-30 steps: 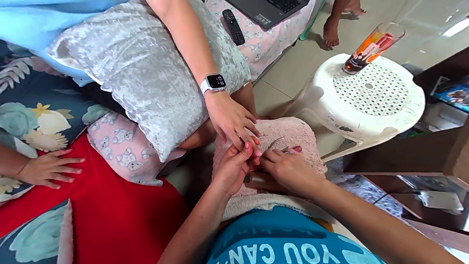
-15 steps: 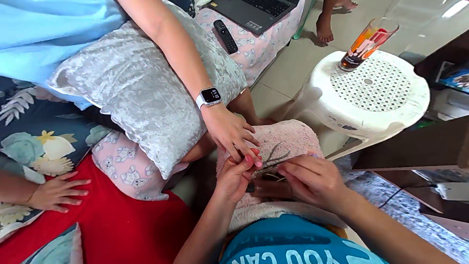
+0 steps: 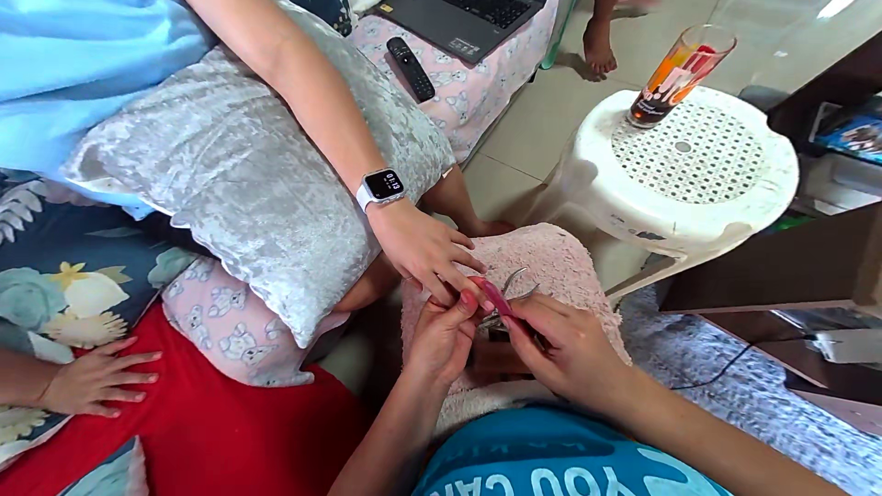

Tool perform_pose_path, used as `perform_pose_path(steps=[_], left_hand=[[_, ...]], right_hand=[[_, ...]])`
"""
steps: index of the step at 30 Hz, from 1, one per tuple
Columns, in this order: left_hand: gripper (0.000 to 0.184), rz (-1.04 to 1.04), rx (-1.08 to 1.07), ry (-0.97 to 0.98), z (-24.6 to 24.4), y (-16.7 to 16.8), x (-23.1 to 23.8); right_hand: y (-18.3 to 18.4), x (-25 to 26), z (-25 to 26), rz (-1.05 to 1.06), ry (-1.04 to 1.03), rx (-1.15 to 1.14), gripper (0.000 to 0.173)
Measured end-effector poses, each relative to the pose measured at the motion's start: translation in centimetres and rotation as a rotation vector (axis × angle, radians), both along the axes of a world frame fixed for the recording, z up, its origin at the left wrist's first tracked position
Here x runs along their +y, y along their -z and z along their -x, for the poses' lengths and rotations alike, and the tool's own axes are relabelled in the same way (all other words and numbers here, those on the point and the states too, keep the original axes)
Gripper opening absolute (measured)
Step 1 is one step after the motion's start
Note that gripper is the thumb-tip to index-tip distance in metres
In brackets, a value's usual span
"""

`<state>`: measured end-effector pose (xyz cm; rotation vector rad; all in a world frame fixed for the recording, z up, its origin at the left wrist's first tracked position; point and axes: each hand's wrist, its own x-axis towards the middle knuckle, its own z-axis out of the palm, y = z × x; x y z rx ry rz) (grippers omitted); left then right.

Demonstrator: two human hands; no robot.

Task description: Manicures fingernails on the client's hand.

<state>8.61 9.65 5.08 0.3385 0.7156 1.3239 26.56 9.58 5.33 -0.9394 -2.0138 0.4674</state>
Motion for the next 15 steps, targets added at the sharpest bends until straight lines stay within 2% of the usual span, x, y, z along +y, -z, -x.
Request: perform_pose_path(steps=[5,10,15], left_hand=[[0.01,0.01,-0.023,-0.018,-0.1,0.0,0.0],[0.01,-0.002,0.029,-0.036,-0.4,-0.1,-0.2],[0.009,-0.025,-0.01,-0.027,-0.2,-0.1,-0.2]], right_hand=[[0.1,-0.7,-0.3,-0.006,-0.025,-0.02,0.019],[-0.7,0.8,0.8,-0.018,-0.011,-0.017,0.019],[0.5,-0.5,-0.5,-0.033,-0.05,-0.037,0.018]])
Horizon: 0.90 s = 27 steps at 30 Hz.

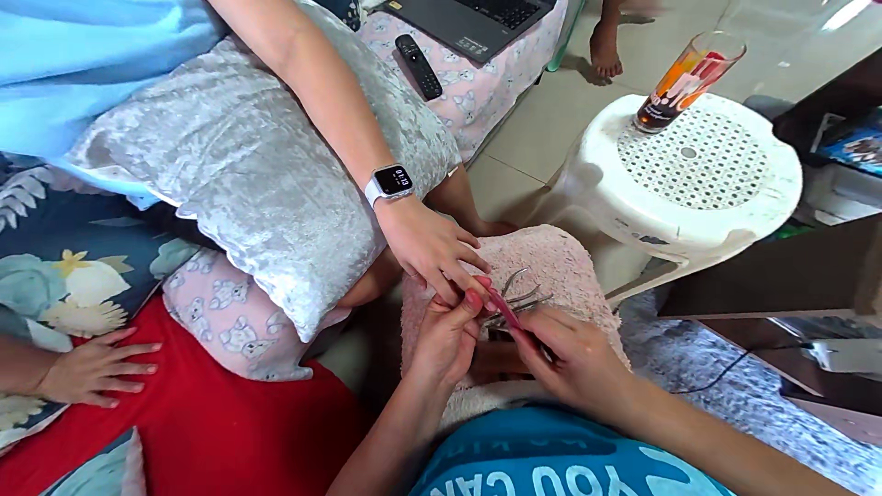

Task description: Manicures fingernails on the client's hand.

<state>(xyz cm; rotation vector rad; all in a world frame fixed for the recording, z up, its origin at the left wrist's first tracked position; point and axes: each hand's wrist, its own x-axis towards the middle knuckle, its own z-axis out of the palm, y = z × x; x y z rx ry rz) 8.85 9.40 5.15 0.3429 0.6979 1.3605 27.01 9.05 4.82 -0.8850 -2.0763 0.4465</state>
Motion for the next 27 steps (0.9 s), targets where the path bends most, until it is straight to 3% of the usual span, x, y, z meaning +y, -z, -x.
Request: perform_pose_path(steps=[6,13,20,25,27], left_hand=[[0.009,0.006,0.041,0.004,0.0,0.1,0.0],[0.01,0.01,0.024,0.02,0.0,-0.2,0.2],[0.006,-0.03,0.044,0.024,0.0,0.2,0.1],[0.008,0.006,-0.026,0.06,-0.2,-0.3,0.4],[0.008,0.02,-0.056,0.073,-0.5,-0.5,0.6]], right_hand=[[-1.1,1.3,1.0,-0.022,0.022,-0.027,0.019],[0.0,-0.3,-0.3,-0.031,-0.003,-0.038,0.017],[-0.6,1.1,1.2,0.058,0.015,0.089,0.018],[0.7,-1.3,-1.8,0.012,-0.112,-0.043,0.015],[0.0,-1.3,-1.6,-0.063,-0.072,-0.062,0.014]])
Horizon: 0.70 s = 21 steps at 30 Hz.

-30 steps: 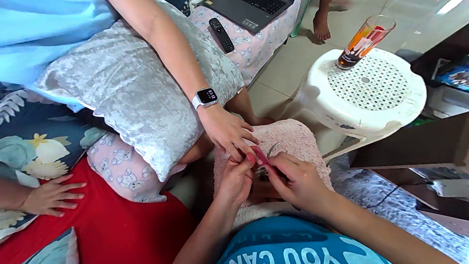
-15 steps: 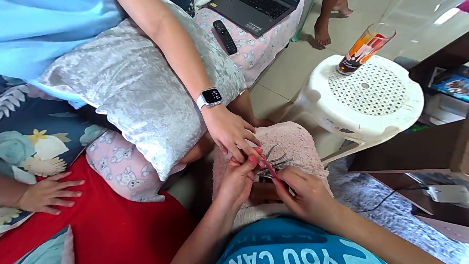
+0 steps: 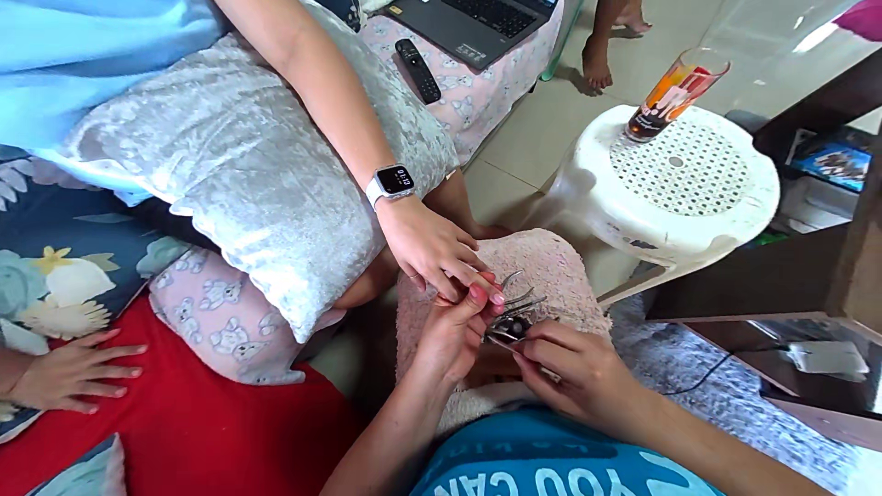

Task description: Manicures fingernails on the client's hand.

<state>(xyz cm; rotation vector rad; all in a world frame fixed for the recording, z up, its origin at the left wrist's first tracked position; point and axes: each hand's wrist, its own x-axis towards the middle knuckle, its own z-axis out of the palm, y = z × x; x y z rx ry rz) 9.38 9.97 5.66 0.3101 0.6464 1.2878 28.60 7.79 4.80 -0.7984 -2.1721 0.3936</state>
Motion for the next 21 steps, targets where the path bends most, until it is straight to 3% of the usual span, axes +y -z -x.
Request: perform_pose_path(steps=[6,21], left_hand=[[0.013,0.022,-0.007,-0.028,-0.2,-0.4,-0.3],[0.011,0.014,-0.037,-0.026,0.0,0.1,-0.3]], right_hand=[[-2.4,2.0,2.4,-0.189,0.215,-0.018,0.017],[-1.4,2.1,1.1,-0.164,0.213,-0.073,0.018]])
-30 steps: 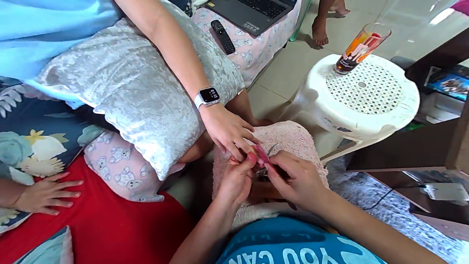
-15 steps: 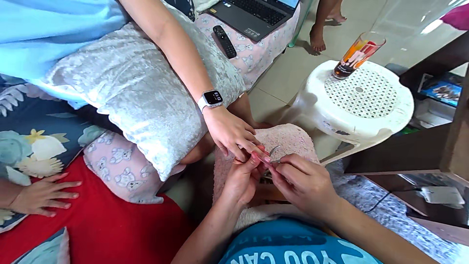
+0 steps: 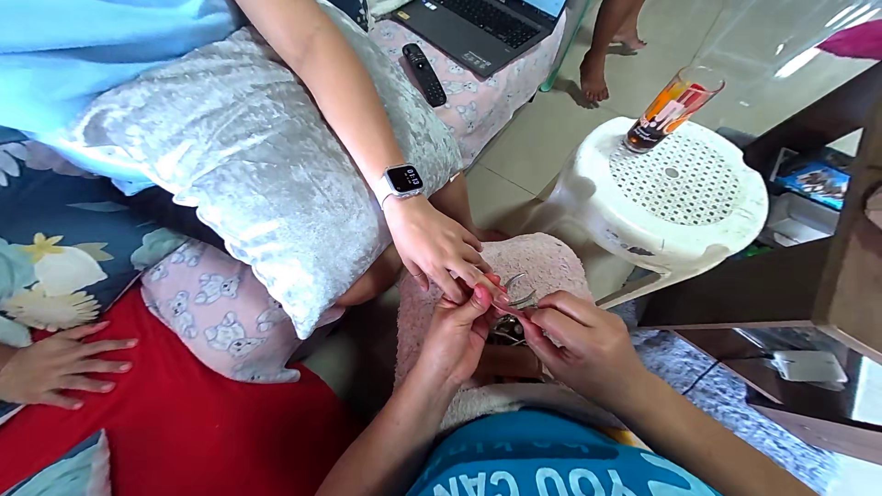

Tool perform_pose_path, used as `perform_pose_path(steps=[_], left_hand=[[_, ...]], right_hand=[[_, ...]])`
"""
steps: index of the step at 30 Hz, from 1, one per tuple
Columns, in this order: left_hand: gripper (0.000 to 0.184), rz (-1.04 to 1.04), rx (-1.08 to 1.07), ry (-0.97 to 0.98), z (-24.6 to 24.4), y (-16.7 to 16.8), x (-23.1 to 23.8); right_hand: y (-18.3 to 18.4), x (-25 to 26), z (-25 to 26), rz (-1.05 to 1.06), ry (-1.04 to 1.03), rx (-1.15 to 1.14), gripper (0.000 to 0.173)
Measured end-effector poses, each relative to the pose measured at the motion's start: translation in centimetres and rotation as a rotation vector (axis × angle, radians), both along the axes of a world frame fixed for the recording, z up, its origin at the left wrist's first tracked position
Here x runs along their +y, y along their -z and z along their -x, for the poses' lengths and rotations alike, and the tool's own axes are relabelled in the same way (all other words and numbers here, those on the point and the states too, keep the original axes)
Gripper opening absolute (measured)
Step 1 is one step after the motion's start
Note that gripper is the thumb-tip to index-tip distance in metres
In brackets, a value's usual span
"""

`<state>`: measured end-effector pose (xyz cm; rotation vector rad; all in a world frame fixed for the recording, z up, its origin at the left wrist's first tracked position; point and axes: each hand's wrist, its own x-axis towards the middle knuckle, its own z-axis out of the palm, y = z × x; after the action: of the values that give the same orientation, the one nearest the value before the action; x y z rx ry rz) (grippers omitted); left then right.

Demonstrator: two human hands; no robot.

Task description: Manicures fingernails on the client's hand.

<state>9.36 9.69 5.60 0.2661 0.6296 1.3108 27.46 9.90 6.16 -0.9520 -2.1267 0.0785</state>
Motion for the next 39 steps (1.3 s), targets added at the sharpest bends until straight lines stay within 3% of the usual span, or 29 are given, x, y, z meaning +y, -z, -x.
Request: perform_pose_path(steps=[5,9,13,21,39], left_hand=[[0.012,-0.015,0.043,-0.003,0.0,0.0,0.0],[0.012,0.0,0.051,0.003,0.3,-0.1,-0.1],[0.011,-0.003,0.025,0.039,0.6,-0.1,-0.1],[0.01,-0.009,0.06,0.062,0.9,-0.2,-0.3],[0.016,-0.049,0.106,0.012,0.5,0.0,-0.3]], right_hand=[[-0.8,1.0,1.0,0.004,-0.057,-0.001,0.018],[-0.9,2.6,-2.6,-0.058,-0.012,-0.17,0.022],[-1.6,3.9,-5.2,-0.115,0.018,-0.177,0.024],[-1.5,4.2,-2.5,-0.028,-0.189,-0.036,0.022],[-1.7,4.1,-1.4,0.017,-0.116,0.033,0.024]])
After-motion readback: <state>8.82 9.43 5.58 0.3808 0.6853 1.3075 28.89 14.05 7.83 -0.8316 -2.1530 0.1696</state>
